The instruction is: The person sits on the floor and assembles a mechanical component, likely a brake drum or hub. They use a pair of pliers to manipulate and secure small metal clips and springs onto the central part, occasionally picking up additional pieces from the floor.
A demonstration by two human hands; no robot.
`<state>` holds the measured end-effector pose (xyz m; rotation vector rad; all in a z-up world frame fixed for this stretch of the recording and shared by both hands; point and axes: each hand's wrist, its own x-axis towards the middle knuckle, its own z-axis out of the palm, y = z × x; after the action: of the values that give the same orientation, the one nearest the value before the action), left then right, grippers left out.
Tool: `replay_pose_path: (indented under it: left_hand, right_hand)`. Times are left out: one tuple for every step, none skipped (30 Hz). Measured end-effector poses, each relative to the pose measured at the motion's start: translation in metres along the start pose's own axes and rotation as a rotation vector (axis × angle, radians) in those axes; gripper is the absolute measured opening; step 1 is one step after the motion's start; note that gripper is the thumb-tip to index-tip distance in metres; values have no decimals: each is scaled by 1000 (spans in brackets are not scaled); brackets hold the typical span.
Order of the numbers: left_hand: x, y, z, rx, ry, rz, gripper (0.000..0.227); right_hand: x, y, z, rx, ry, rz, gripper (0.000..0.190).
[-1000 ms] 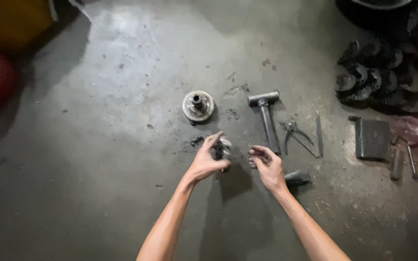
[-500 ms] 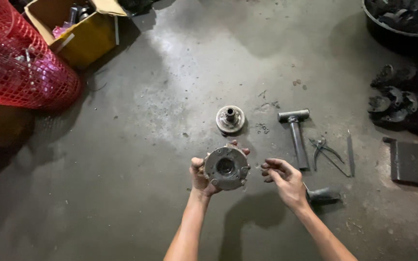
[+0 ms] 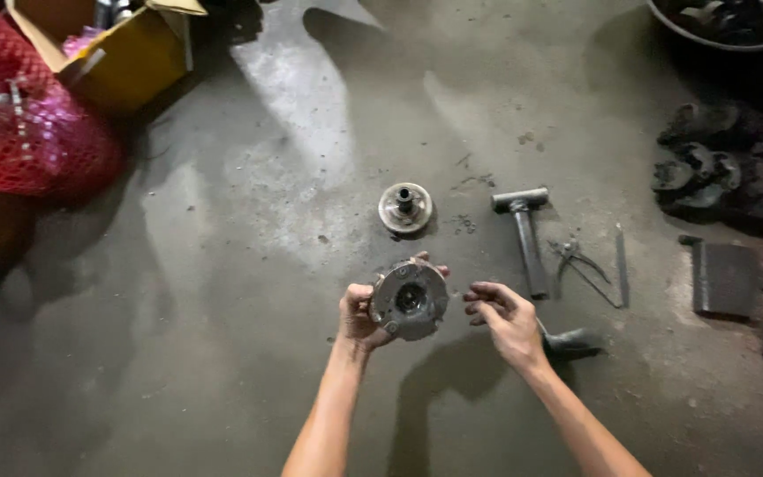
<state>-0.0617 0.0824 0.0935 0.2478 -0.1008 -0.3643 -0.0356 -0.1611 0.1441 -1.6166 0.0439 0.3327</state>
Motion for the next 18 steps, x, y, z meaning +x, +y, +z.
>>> replay_pose_path:
  left_hand:
    - [2,-3,-3,-6,-5,-5,107]
    - [4,-7,-6,247,178,53,95]
    - [6,-12,-9,502,360,111,84]
    - [13,-20,-11,495,356,108,84]
    - [20,-28,-13,908,476,62,92]
    - [27,-33,-15,1327,589,16,100]
    - [32,-43,-27,1324,584,18,100]
    - [36,-53,-39,1686,577,-98,96]
    - [39,-63,-51,2046,552,-224,92]
    - [43,-68,-36,2038,555,-228,92]
    - [48,-73,-21,2232,445,-295,97]
    - [53,-76,-6,2423,323,-361,102]
    - [58,-79,-16,2418,326,-363,102]
    - [59,-85,-27,2521,240,-374,105]
    - [61,-91,-38,2620,149,-385,109]
    - [56,-87,-29,2608,151,-396,109]
    - [50,-82,-21,2595,171,-362,109]
    - [47,-76,-13,2586,192,-324,110]
  right_hand:
    - [6,12,-1,-5,8,1,32]
    - [10,24,-3,-8,3,4,32]
    - [14,36,-6,-12,-1,8,32]
    - [14,42,-11,-18,5,9,32]
    - [14,48,-15,-46,2,21,32]
    - [17,53,-16,-72,-2,28,32]
    - [17,59,-22,-76,2,26,32]
    - [16,67,-26,-79,11,63,32]
    - [16,75,-31,-81,21,99,31]
    - [18,84,-37,-87,19,106,31]
    - [20,92,-42,-135,26,116,32]
    - [24,98,-47,-182,31,124,34]
    - [28,99,-50,-186,29,128,34]
    - [29,102,-53,-207,31,111,33]
    - [30,105,-56,-229,33,93,32]
    - [30,106,-56,-234,30,106,32]
    - [31,108,-56,-217,30,104,32]
    - [33,109,-56,-198,31,98,31]
